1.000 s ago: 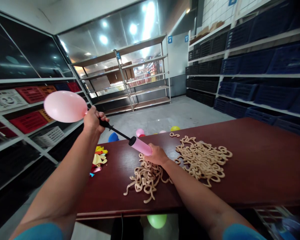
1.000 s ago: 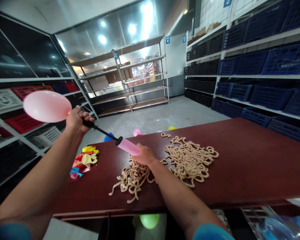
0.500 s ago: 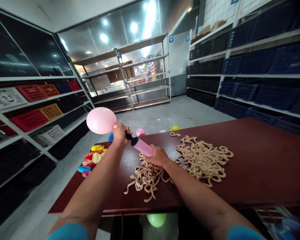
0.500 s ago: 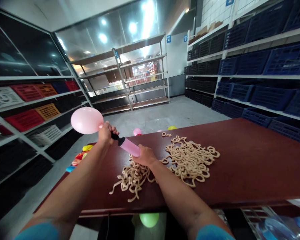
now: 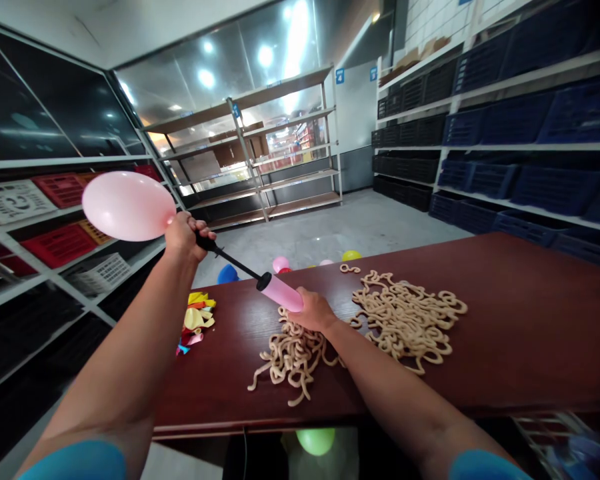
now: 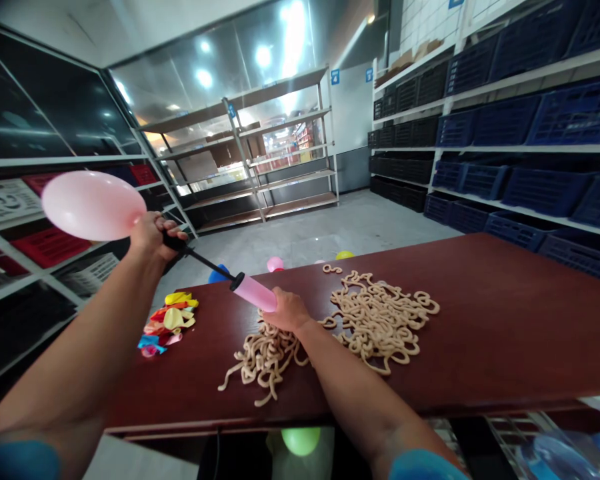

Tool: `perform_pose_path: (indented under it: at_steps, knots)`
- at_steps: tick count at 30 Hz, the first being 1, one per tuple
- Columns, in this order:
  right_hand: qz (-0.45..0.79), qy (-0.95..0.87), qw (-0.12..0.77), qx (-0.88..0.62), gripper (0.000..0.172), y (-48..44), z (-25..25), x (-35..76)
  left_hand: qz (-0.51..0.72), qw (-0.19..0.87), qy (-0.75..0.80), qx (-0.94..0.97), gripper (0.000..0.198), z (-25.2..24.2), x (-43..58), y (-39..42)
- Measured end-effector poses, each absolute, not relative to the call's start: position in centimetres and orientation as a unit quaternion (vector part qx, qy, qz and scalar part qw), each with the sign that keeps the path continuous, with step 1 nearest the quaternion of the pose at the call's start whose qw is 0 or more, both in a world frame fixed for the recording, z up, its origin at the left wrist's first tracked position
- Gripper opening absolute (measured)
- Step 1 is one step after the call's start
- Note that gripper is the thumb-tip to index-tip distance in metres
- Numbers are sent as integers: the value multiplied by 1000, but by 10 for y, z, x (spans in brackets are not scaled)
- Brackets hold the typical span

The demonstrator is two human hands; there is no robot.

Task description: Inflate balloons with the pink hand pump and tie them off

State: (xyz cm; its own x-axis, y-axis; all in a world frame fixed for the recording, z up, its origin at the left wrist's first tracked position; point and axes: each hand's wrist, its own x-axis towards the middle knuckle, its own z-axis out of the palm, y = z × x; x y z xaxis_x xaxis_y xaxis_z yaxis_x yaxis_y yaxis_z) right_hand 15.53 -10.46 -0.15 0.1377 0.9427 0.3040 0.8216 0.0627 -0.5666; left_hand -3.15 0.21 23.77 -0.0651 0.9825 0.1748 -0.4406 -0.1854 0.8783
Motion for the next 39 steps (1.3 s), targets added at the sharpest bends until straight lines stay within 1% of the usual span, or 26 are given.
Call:
perform_pose_path:
  at_steps: [3, 10, 14, 18, 25, 28, 32, 36, 39]
  knots:
    - [84, -654, 314, -683, 38, -106, -4, 156, 644, 551, 337, 411, 25, 220, -22, 4]
    - [80, -649, 301, -694, 40, -108, -2, 157, 616, 572, 365, 401, 21, 153, 22, -12]
    - [79, -649, 308, -691, 42, -108, 0, 156, 615, 572, 370, 397, 21, 141, 33, -19]
    - [74, -656, 320, -680, 42, -107, 1, 156, 619, 564, 372, 400, 20, 163, 18, -12]
    - [95, -655, 354, -660, 44, -105, 1, 155, 643, 549, 346, 407, 22, 238, -29, 8]
    - [93, -659, 339, -666, 41, -104, -2, 154, 647, 541, 346, 410, 23, 245, -35, 13]
    - [82, -665, 313, -673, 35, -104, -6, 155, 632, 548, 364, 409, 23, 216, -18, 12]
    - [78, -656, 308, -685, 38, -106, -6, 156, 621, 557, 380, 399, 23, 173, 13, -2]
    - [72, -652, 313, -687, 38, -107, -4, 156, 615, 564, 382, 397, 23, 150, 32, -16]
